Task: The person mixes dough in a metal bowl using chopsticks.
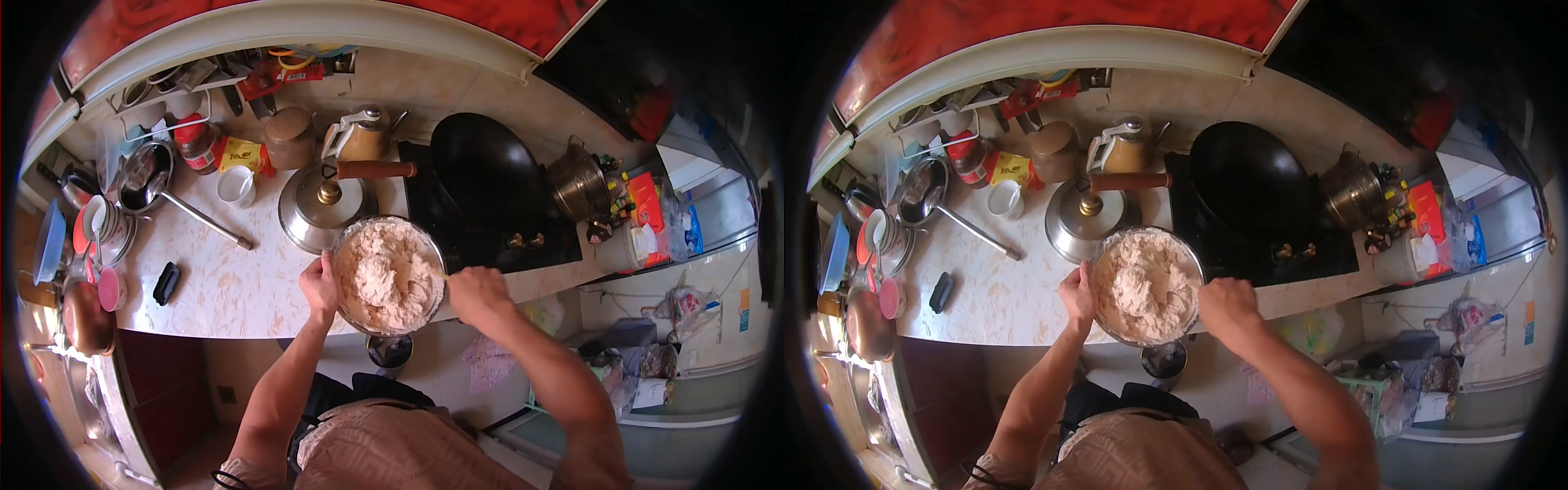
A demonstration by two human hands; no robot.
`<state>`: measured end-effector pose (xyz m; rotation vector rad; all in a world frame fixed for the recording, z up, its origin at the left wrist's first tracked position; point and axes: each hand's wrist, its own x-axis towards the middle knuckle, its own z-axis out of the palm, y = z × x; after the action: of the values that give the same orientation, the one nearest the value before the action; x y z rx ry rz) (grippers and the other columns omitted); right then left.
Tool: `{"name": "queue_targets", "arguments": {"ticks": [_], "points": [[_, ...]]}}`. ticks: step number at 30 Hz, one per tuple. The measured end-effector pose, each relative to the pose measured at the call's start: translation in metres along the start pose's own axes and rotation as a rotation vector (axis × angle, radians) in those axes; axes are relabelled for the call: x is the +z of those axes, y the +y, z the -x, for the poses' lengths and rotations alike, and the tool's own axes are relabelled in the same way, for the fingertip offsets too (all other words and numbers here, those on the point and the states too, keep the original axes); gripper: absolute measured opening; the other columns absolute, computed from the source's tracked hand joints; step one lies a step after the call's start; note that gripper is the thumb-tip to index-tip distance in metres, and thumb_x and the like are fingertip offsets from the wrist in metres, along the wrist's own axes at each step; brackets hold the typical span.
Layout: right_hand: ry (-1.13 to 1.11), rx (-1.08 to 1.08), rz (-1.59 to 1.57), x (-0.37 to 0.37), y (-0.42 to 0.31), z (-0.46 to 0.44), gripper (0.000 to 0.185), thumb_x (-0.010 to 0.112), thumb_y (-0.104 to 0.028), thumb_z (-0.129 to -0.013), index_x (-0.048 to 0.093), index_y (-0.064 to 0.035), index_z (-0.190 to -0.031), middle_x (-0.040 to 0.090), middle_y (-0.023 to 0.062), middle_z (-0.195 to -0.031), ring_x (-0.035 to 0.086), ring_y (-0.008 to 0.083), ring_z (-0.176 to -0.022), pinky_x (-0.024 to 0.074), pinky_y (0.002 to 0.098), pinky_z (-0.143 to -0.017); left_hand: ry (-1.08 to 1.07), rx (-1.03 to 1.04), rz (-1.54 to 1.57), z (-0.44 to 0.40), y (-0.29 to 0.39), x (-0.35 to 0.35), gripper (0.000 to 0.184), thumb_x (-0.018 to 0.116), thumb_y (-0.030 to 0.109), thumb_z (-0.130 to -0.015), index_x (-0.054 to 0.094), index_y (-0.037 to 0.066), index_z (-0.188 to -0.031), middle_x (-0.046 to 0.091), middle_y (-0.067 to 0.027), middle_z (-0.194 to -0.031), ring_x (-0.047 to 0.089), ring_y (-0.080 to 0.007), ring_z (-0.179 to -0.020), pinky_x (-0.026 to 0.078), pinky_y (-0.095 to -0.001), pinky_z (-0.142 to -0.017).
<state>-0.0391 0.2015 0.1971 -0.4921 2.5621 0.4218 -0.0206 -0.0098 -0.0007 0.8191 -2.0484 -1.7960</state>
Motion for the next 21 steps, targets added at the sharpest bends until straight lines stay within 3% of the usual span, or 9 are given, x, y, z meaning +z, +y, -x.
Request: {"name": "queue_targets", "arguments": {"ticks": [7,9,12,15,21], "points": [[-0.060,-0.082,-0.146,0.049,-0.028,0.025,0.021,0.049,-0.008,-0.075,0.067,-0.0001,-0.084,0.066,0.0198,-0.081,0.066,0.0335,-0.078,0.0512,0.0431,-0.070,0.023,-0.021,0.064,0.000,0.006,0.003,0.042,0.053,0.027,-0.092,0.058,-0.008,-0.069,0.046,-0.0036,-0.051,0.037,-0.0093,-0.054,0.037,-0.0304,-0.049],[0.037,-0.091,-0.044,0.047,-0.025,0.032,0.020,0.050,-0.008,-0.078,0.070,-0.0046,-0.079,0.067,0.0158,-0.077,0.067,0.0283,-0.077,0.0521,0.0392,-0.066,0.034,0.000,0.085,-0.001,0.003,0.003,0.042,0.053,0.027,-0.092,0.058,-0.008,-0.069,0.046,-0.0037,-0.051,0.037,-0.0093,-0.053,0.037,-0.0304,-0.049],[0.085,-0.068,-0.066,0.024,-0.015,0.030,0.019,0.050,-0.008,-0.077,0.069,-0.0042,-0.078,0.067,0.0157,-0.078,0.067,0.0292,-0.077,0.0520,0.0402,-0.067,0.057,0.048,0.088,-0.001,0.003,0.003,0.043,0.053,0.027,-0.092,0.059,-0.008,-0.068,0.046,-0.0028,-0.051,0.037,-0.0088,-0.053,0.036,-0.0294,-0.048],[0.164,-0.072,-0.095,0.023,-0.012,0.012,0.018,0.051,-0.007,-0.076,0.069,-0.0039,-0.078,0.067,0.0159,-0.078,0.066,0.0298,-0.076,0.0521,0.0404,-0.068,0.007,-0.031,0.077,0.000,0.007,0.002,0.042,0.053,0.027,-0.092,0.059,-0.008,-0.069,0.048,-0.0032,-0.051,0.038,-0.0092,-0.053,0.037,-0.0299,-0.049],[0.025,-0.084,-0.168,0.050,-0.022,-0.002,0.019,0.051,-0.007,-0.077,0.069,-0.0029,-0.082,0.067,0.0176,-0.081,0.066,0.0309,-0.078,0.0519,0.0393,-0.070,0.004,-0.021,0.057,0.000,0.010,-0.001,0.042,0.053,0.027,-0.092,0.060,-0.008,-0.072,0.051,-0.0054,-0.052,0.039,-0.0099,-0.054,0.040,-0.0310,-0.052]]}}
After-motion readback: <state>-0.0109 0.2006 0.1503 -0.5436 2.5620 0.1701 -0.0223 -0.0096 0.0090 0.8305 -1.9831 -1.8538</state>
